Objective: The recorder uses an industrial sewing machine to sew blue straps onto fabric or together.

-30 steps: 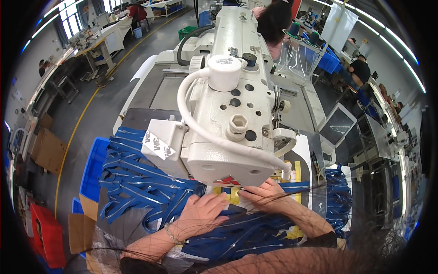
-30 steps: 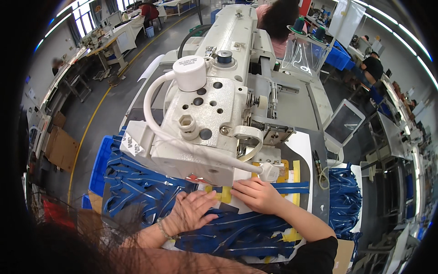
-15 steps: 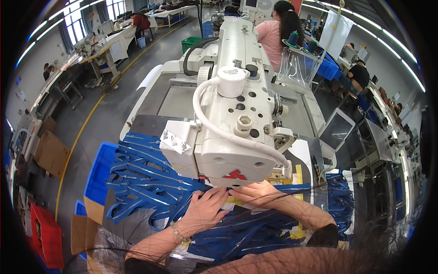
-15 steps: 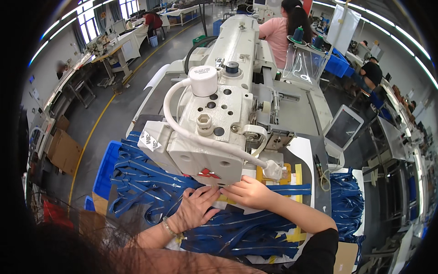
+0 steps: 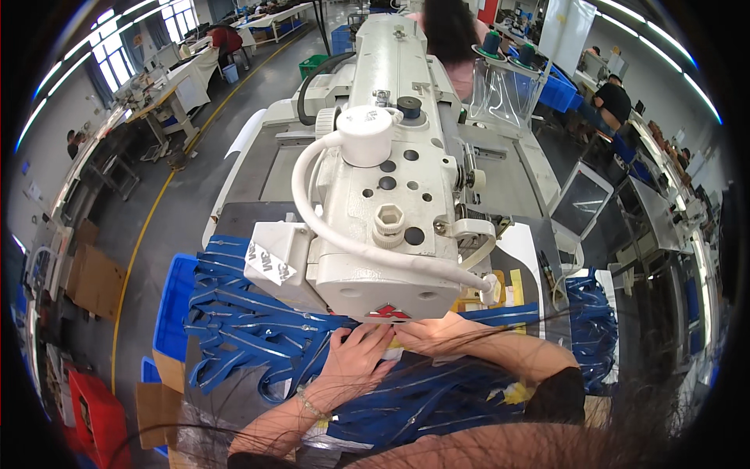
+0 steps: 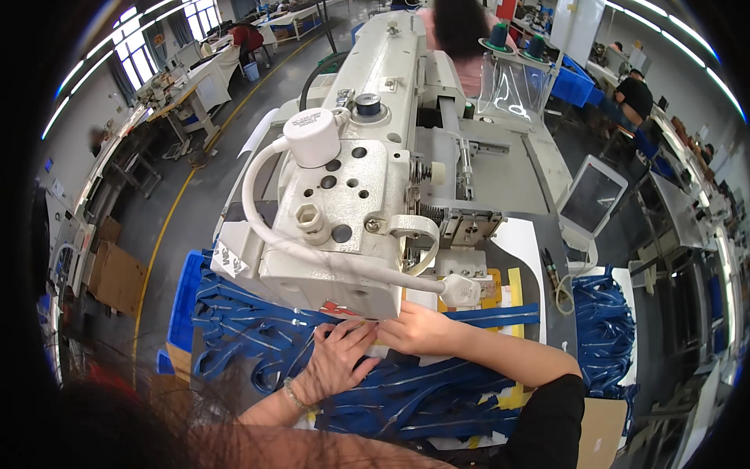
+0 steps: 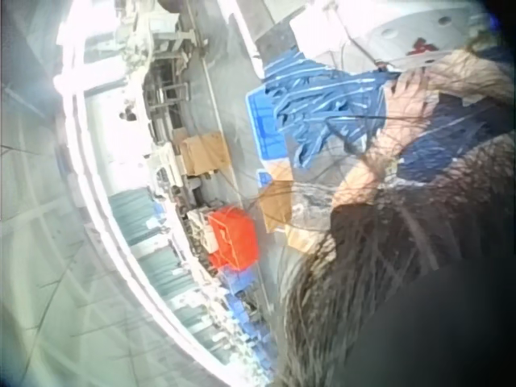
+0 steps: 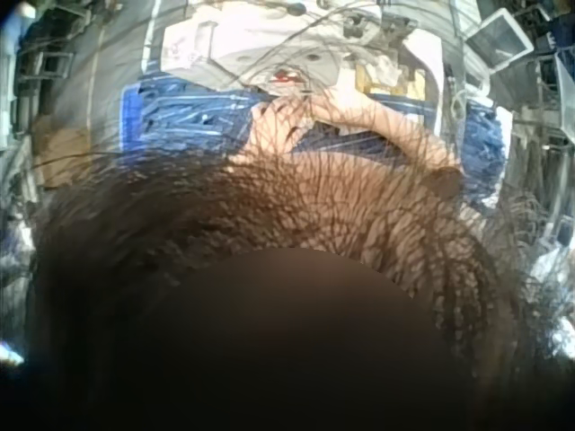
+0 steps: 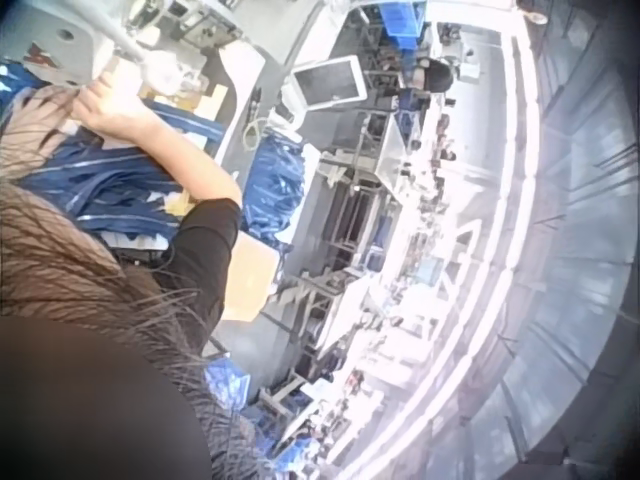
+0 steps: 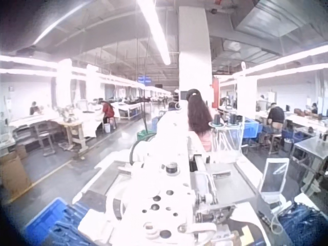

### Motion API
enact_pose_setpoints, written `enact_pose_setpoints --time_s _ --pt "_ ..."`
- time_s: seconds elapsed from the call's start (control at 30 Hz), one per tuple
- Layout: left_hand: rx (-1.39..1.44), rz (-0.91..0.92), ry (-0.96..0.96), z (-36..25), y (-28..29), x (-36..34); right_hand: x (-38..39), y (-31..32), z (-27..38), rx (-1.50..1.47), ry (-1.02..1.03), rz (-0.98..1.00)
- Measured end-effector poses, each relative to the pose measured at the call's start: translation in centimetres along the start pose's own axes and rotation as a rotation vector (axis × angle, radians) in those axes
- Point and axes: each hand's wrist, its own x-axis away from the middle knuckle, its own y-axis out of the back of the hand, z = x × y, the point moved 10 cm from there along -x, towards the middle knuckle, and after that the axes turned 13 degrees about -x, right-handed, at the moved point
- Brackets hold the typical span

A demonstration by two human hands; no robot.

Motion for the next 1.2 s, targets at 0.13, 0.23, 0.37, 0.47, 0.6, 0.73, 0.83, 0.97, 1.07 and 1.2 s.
enact_pose_setpoints --time_s 0.13,0.23,0.37,0.47,0.6,0.73,0.83,0.97,1.07,1.2 --pt "0.011 -0.041 0.014 -0.2 0.1 -0.2 0.4 0.7 -0.2 -0.066 0.004 0.010" --pt "0.011 -0.014 0.023 -0.2 -0.5 -0.4 1.7 -0.2 -0.1 -0.039 0.015 0.035" --pt "-0.045 -0.045 -0.025 -0.7 -0.6 -0.8 3.7 0.6 0.4 -0.040 0.044 0.037" --pt "-0.059 -0.071 -0.026 -0.9 -0.7 -0.9 3.8 1.3 0.0 -0.142 -0.022 0.006" --pt "-0.067 -0.070 -0.015 -0.8 -0.4 -1.1 5.4 0.7 -1.9 -0.257 -0.217 -0.031" --pt "-0.044 -0.104 0.000 -0.9 0.0 -1.3 5.2 1.5 -1.9 -0.319 -0.197 -0.051" --pt "-0.047 -0.081 -0.003 -0.9 0.0 -1.3 5.3 1.5 -1.3 -0.327 -0.156 -0.067" --pt "-0.053 -0.102 -0.015 -1.0 0.2 -1.1 5.2 1.5 -1.3 -0.331 -0.156 -0.092" --pt "-0.044 -0.119 -0.015 -1.0 0.3 -1.1 5.2 1.5 -1.6 -0.359 -0.176 -0.123" --pt "-0.025 -0.137 -0.011 -0.9 0.3 -1.1 5.2 1.4 -1.9 -0.375 -0.220 -0.093"
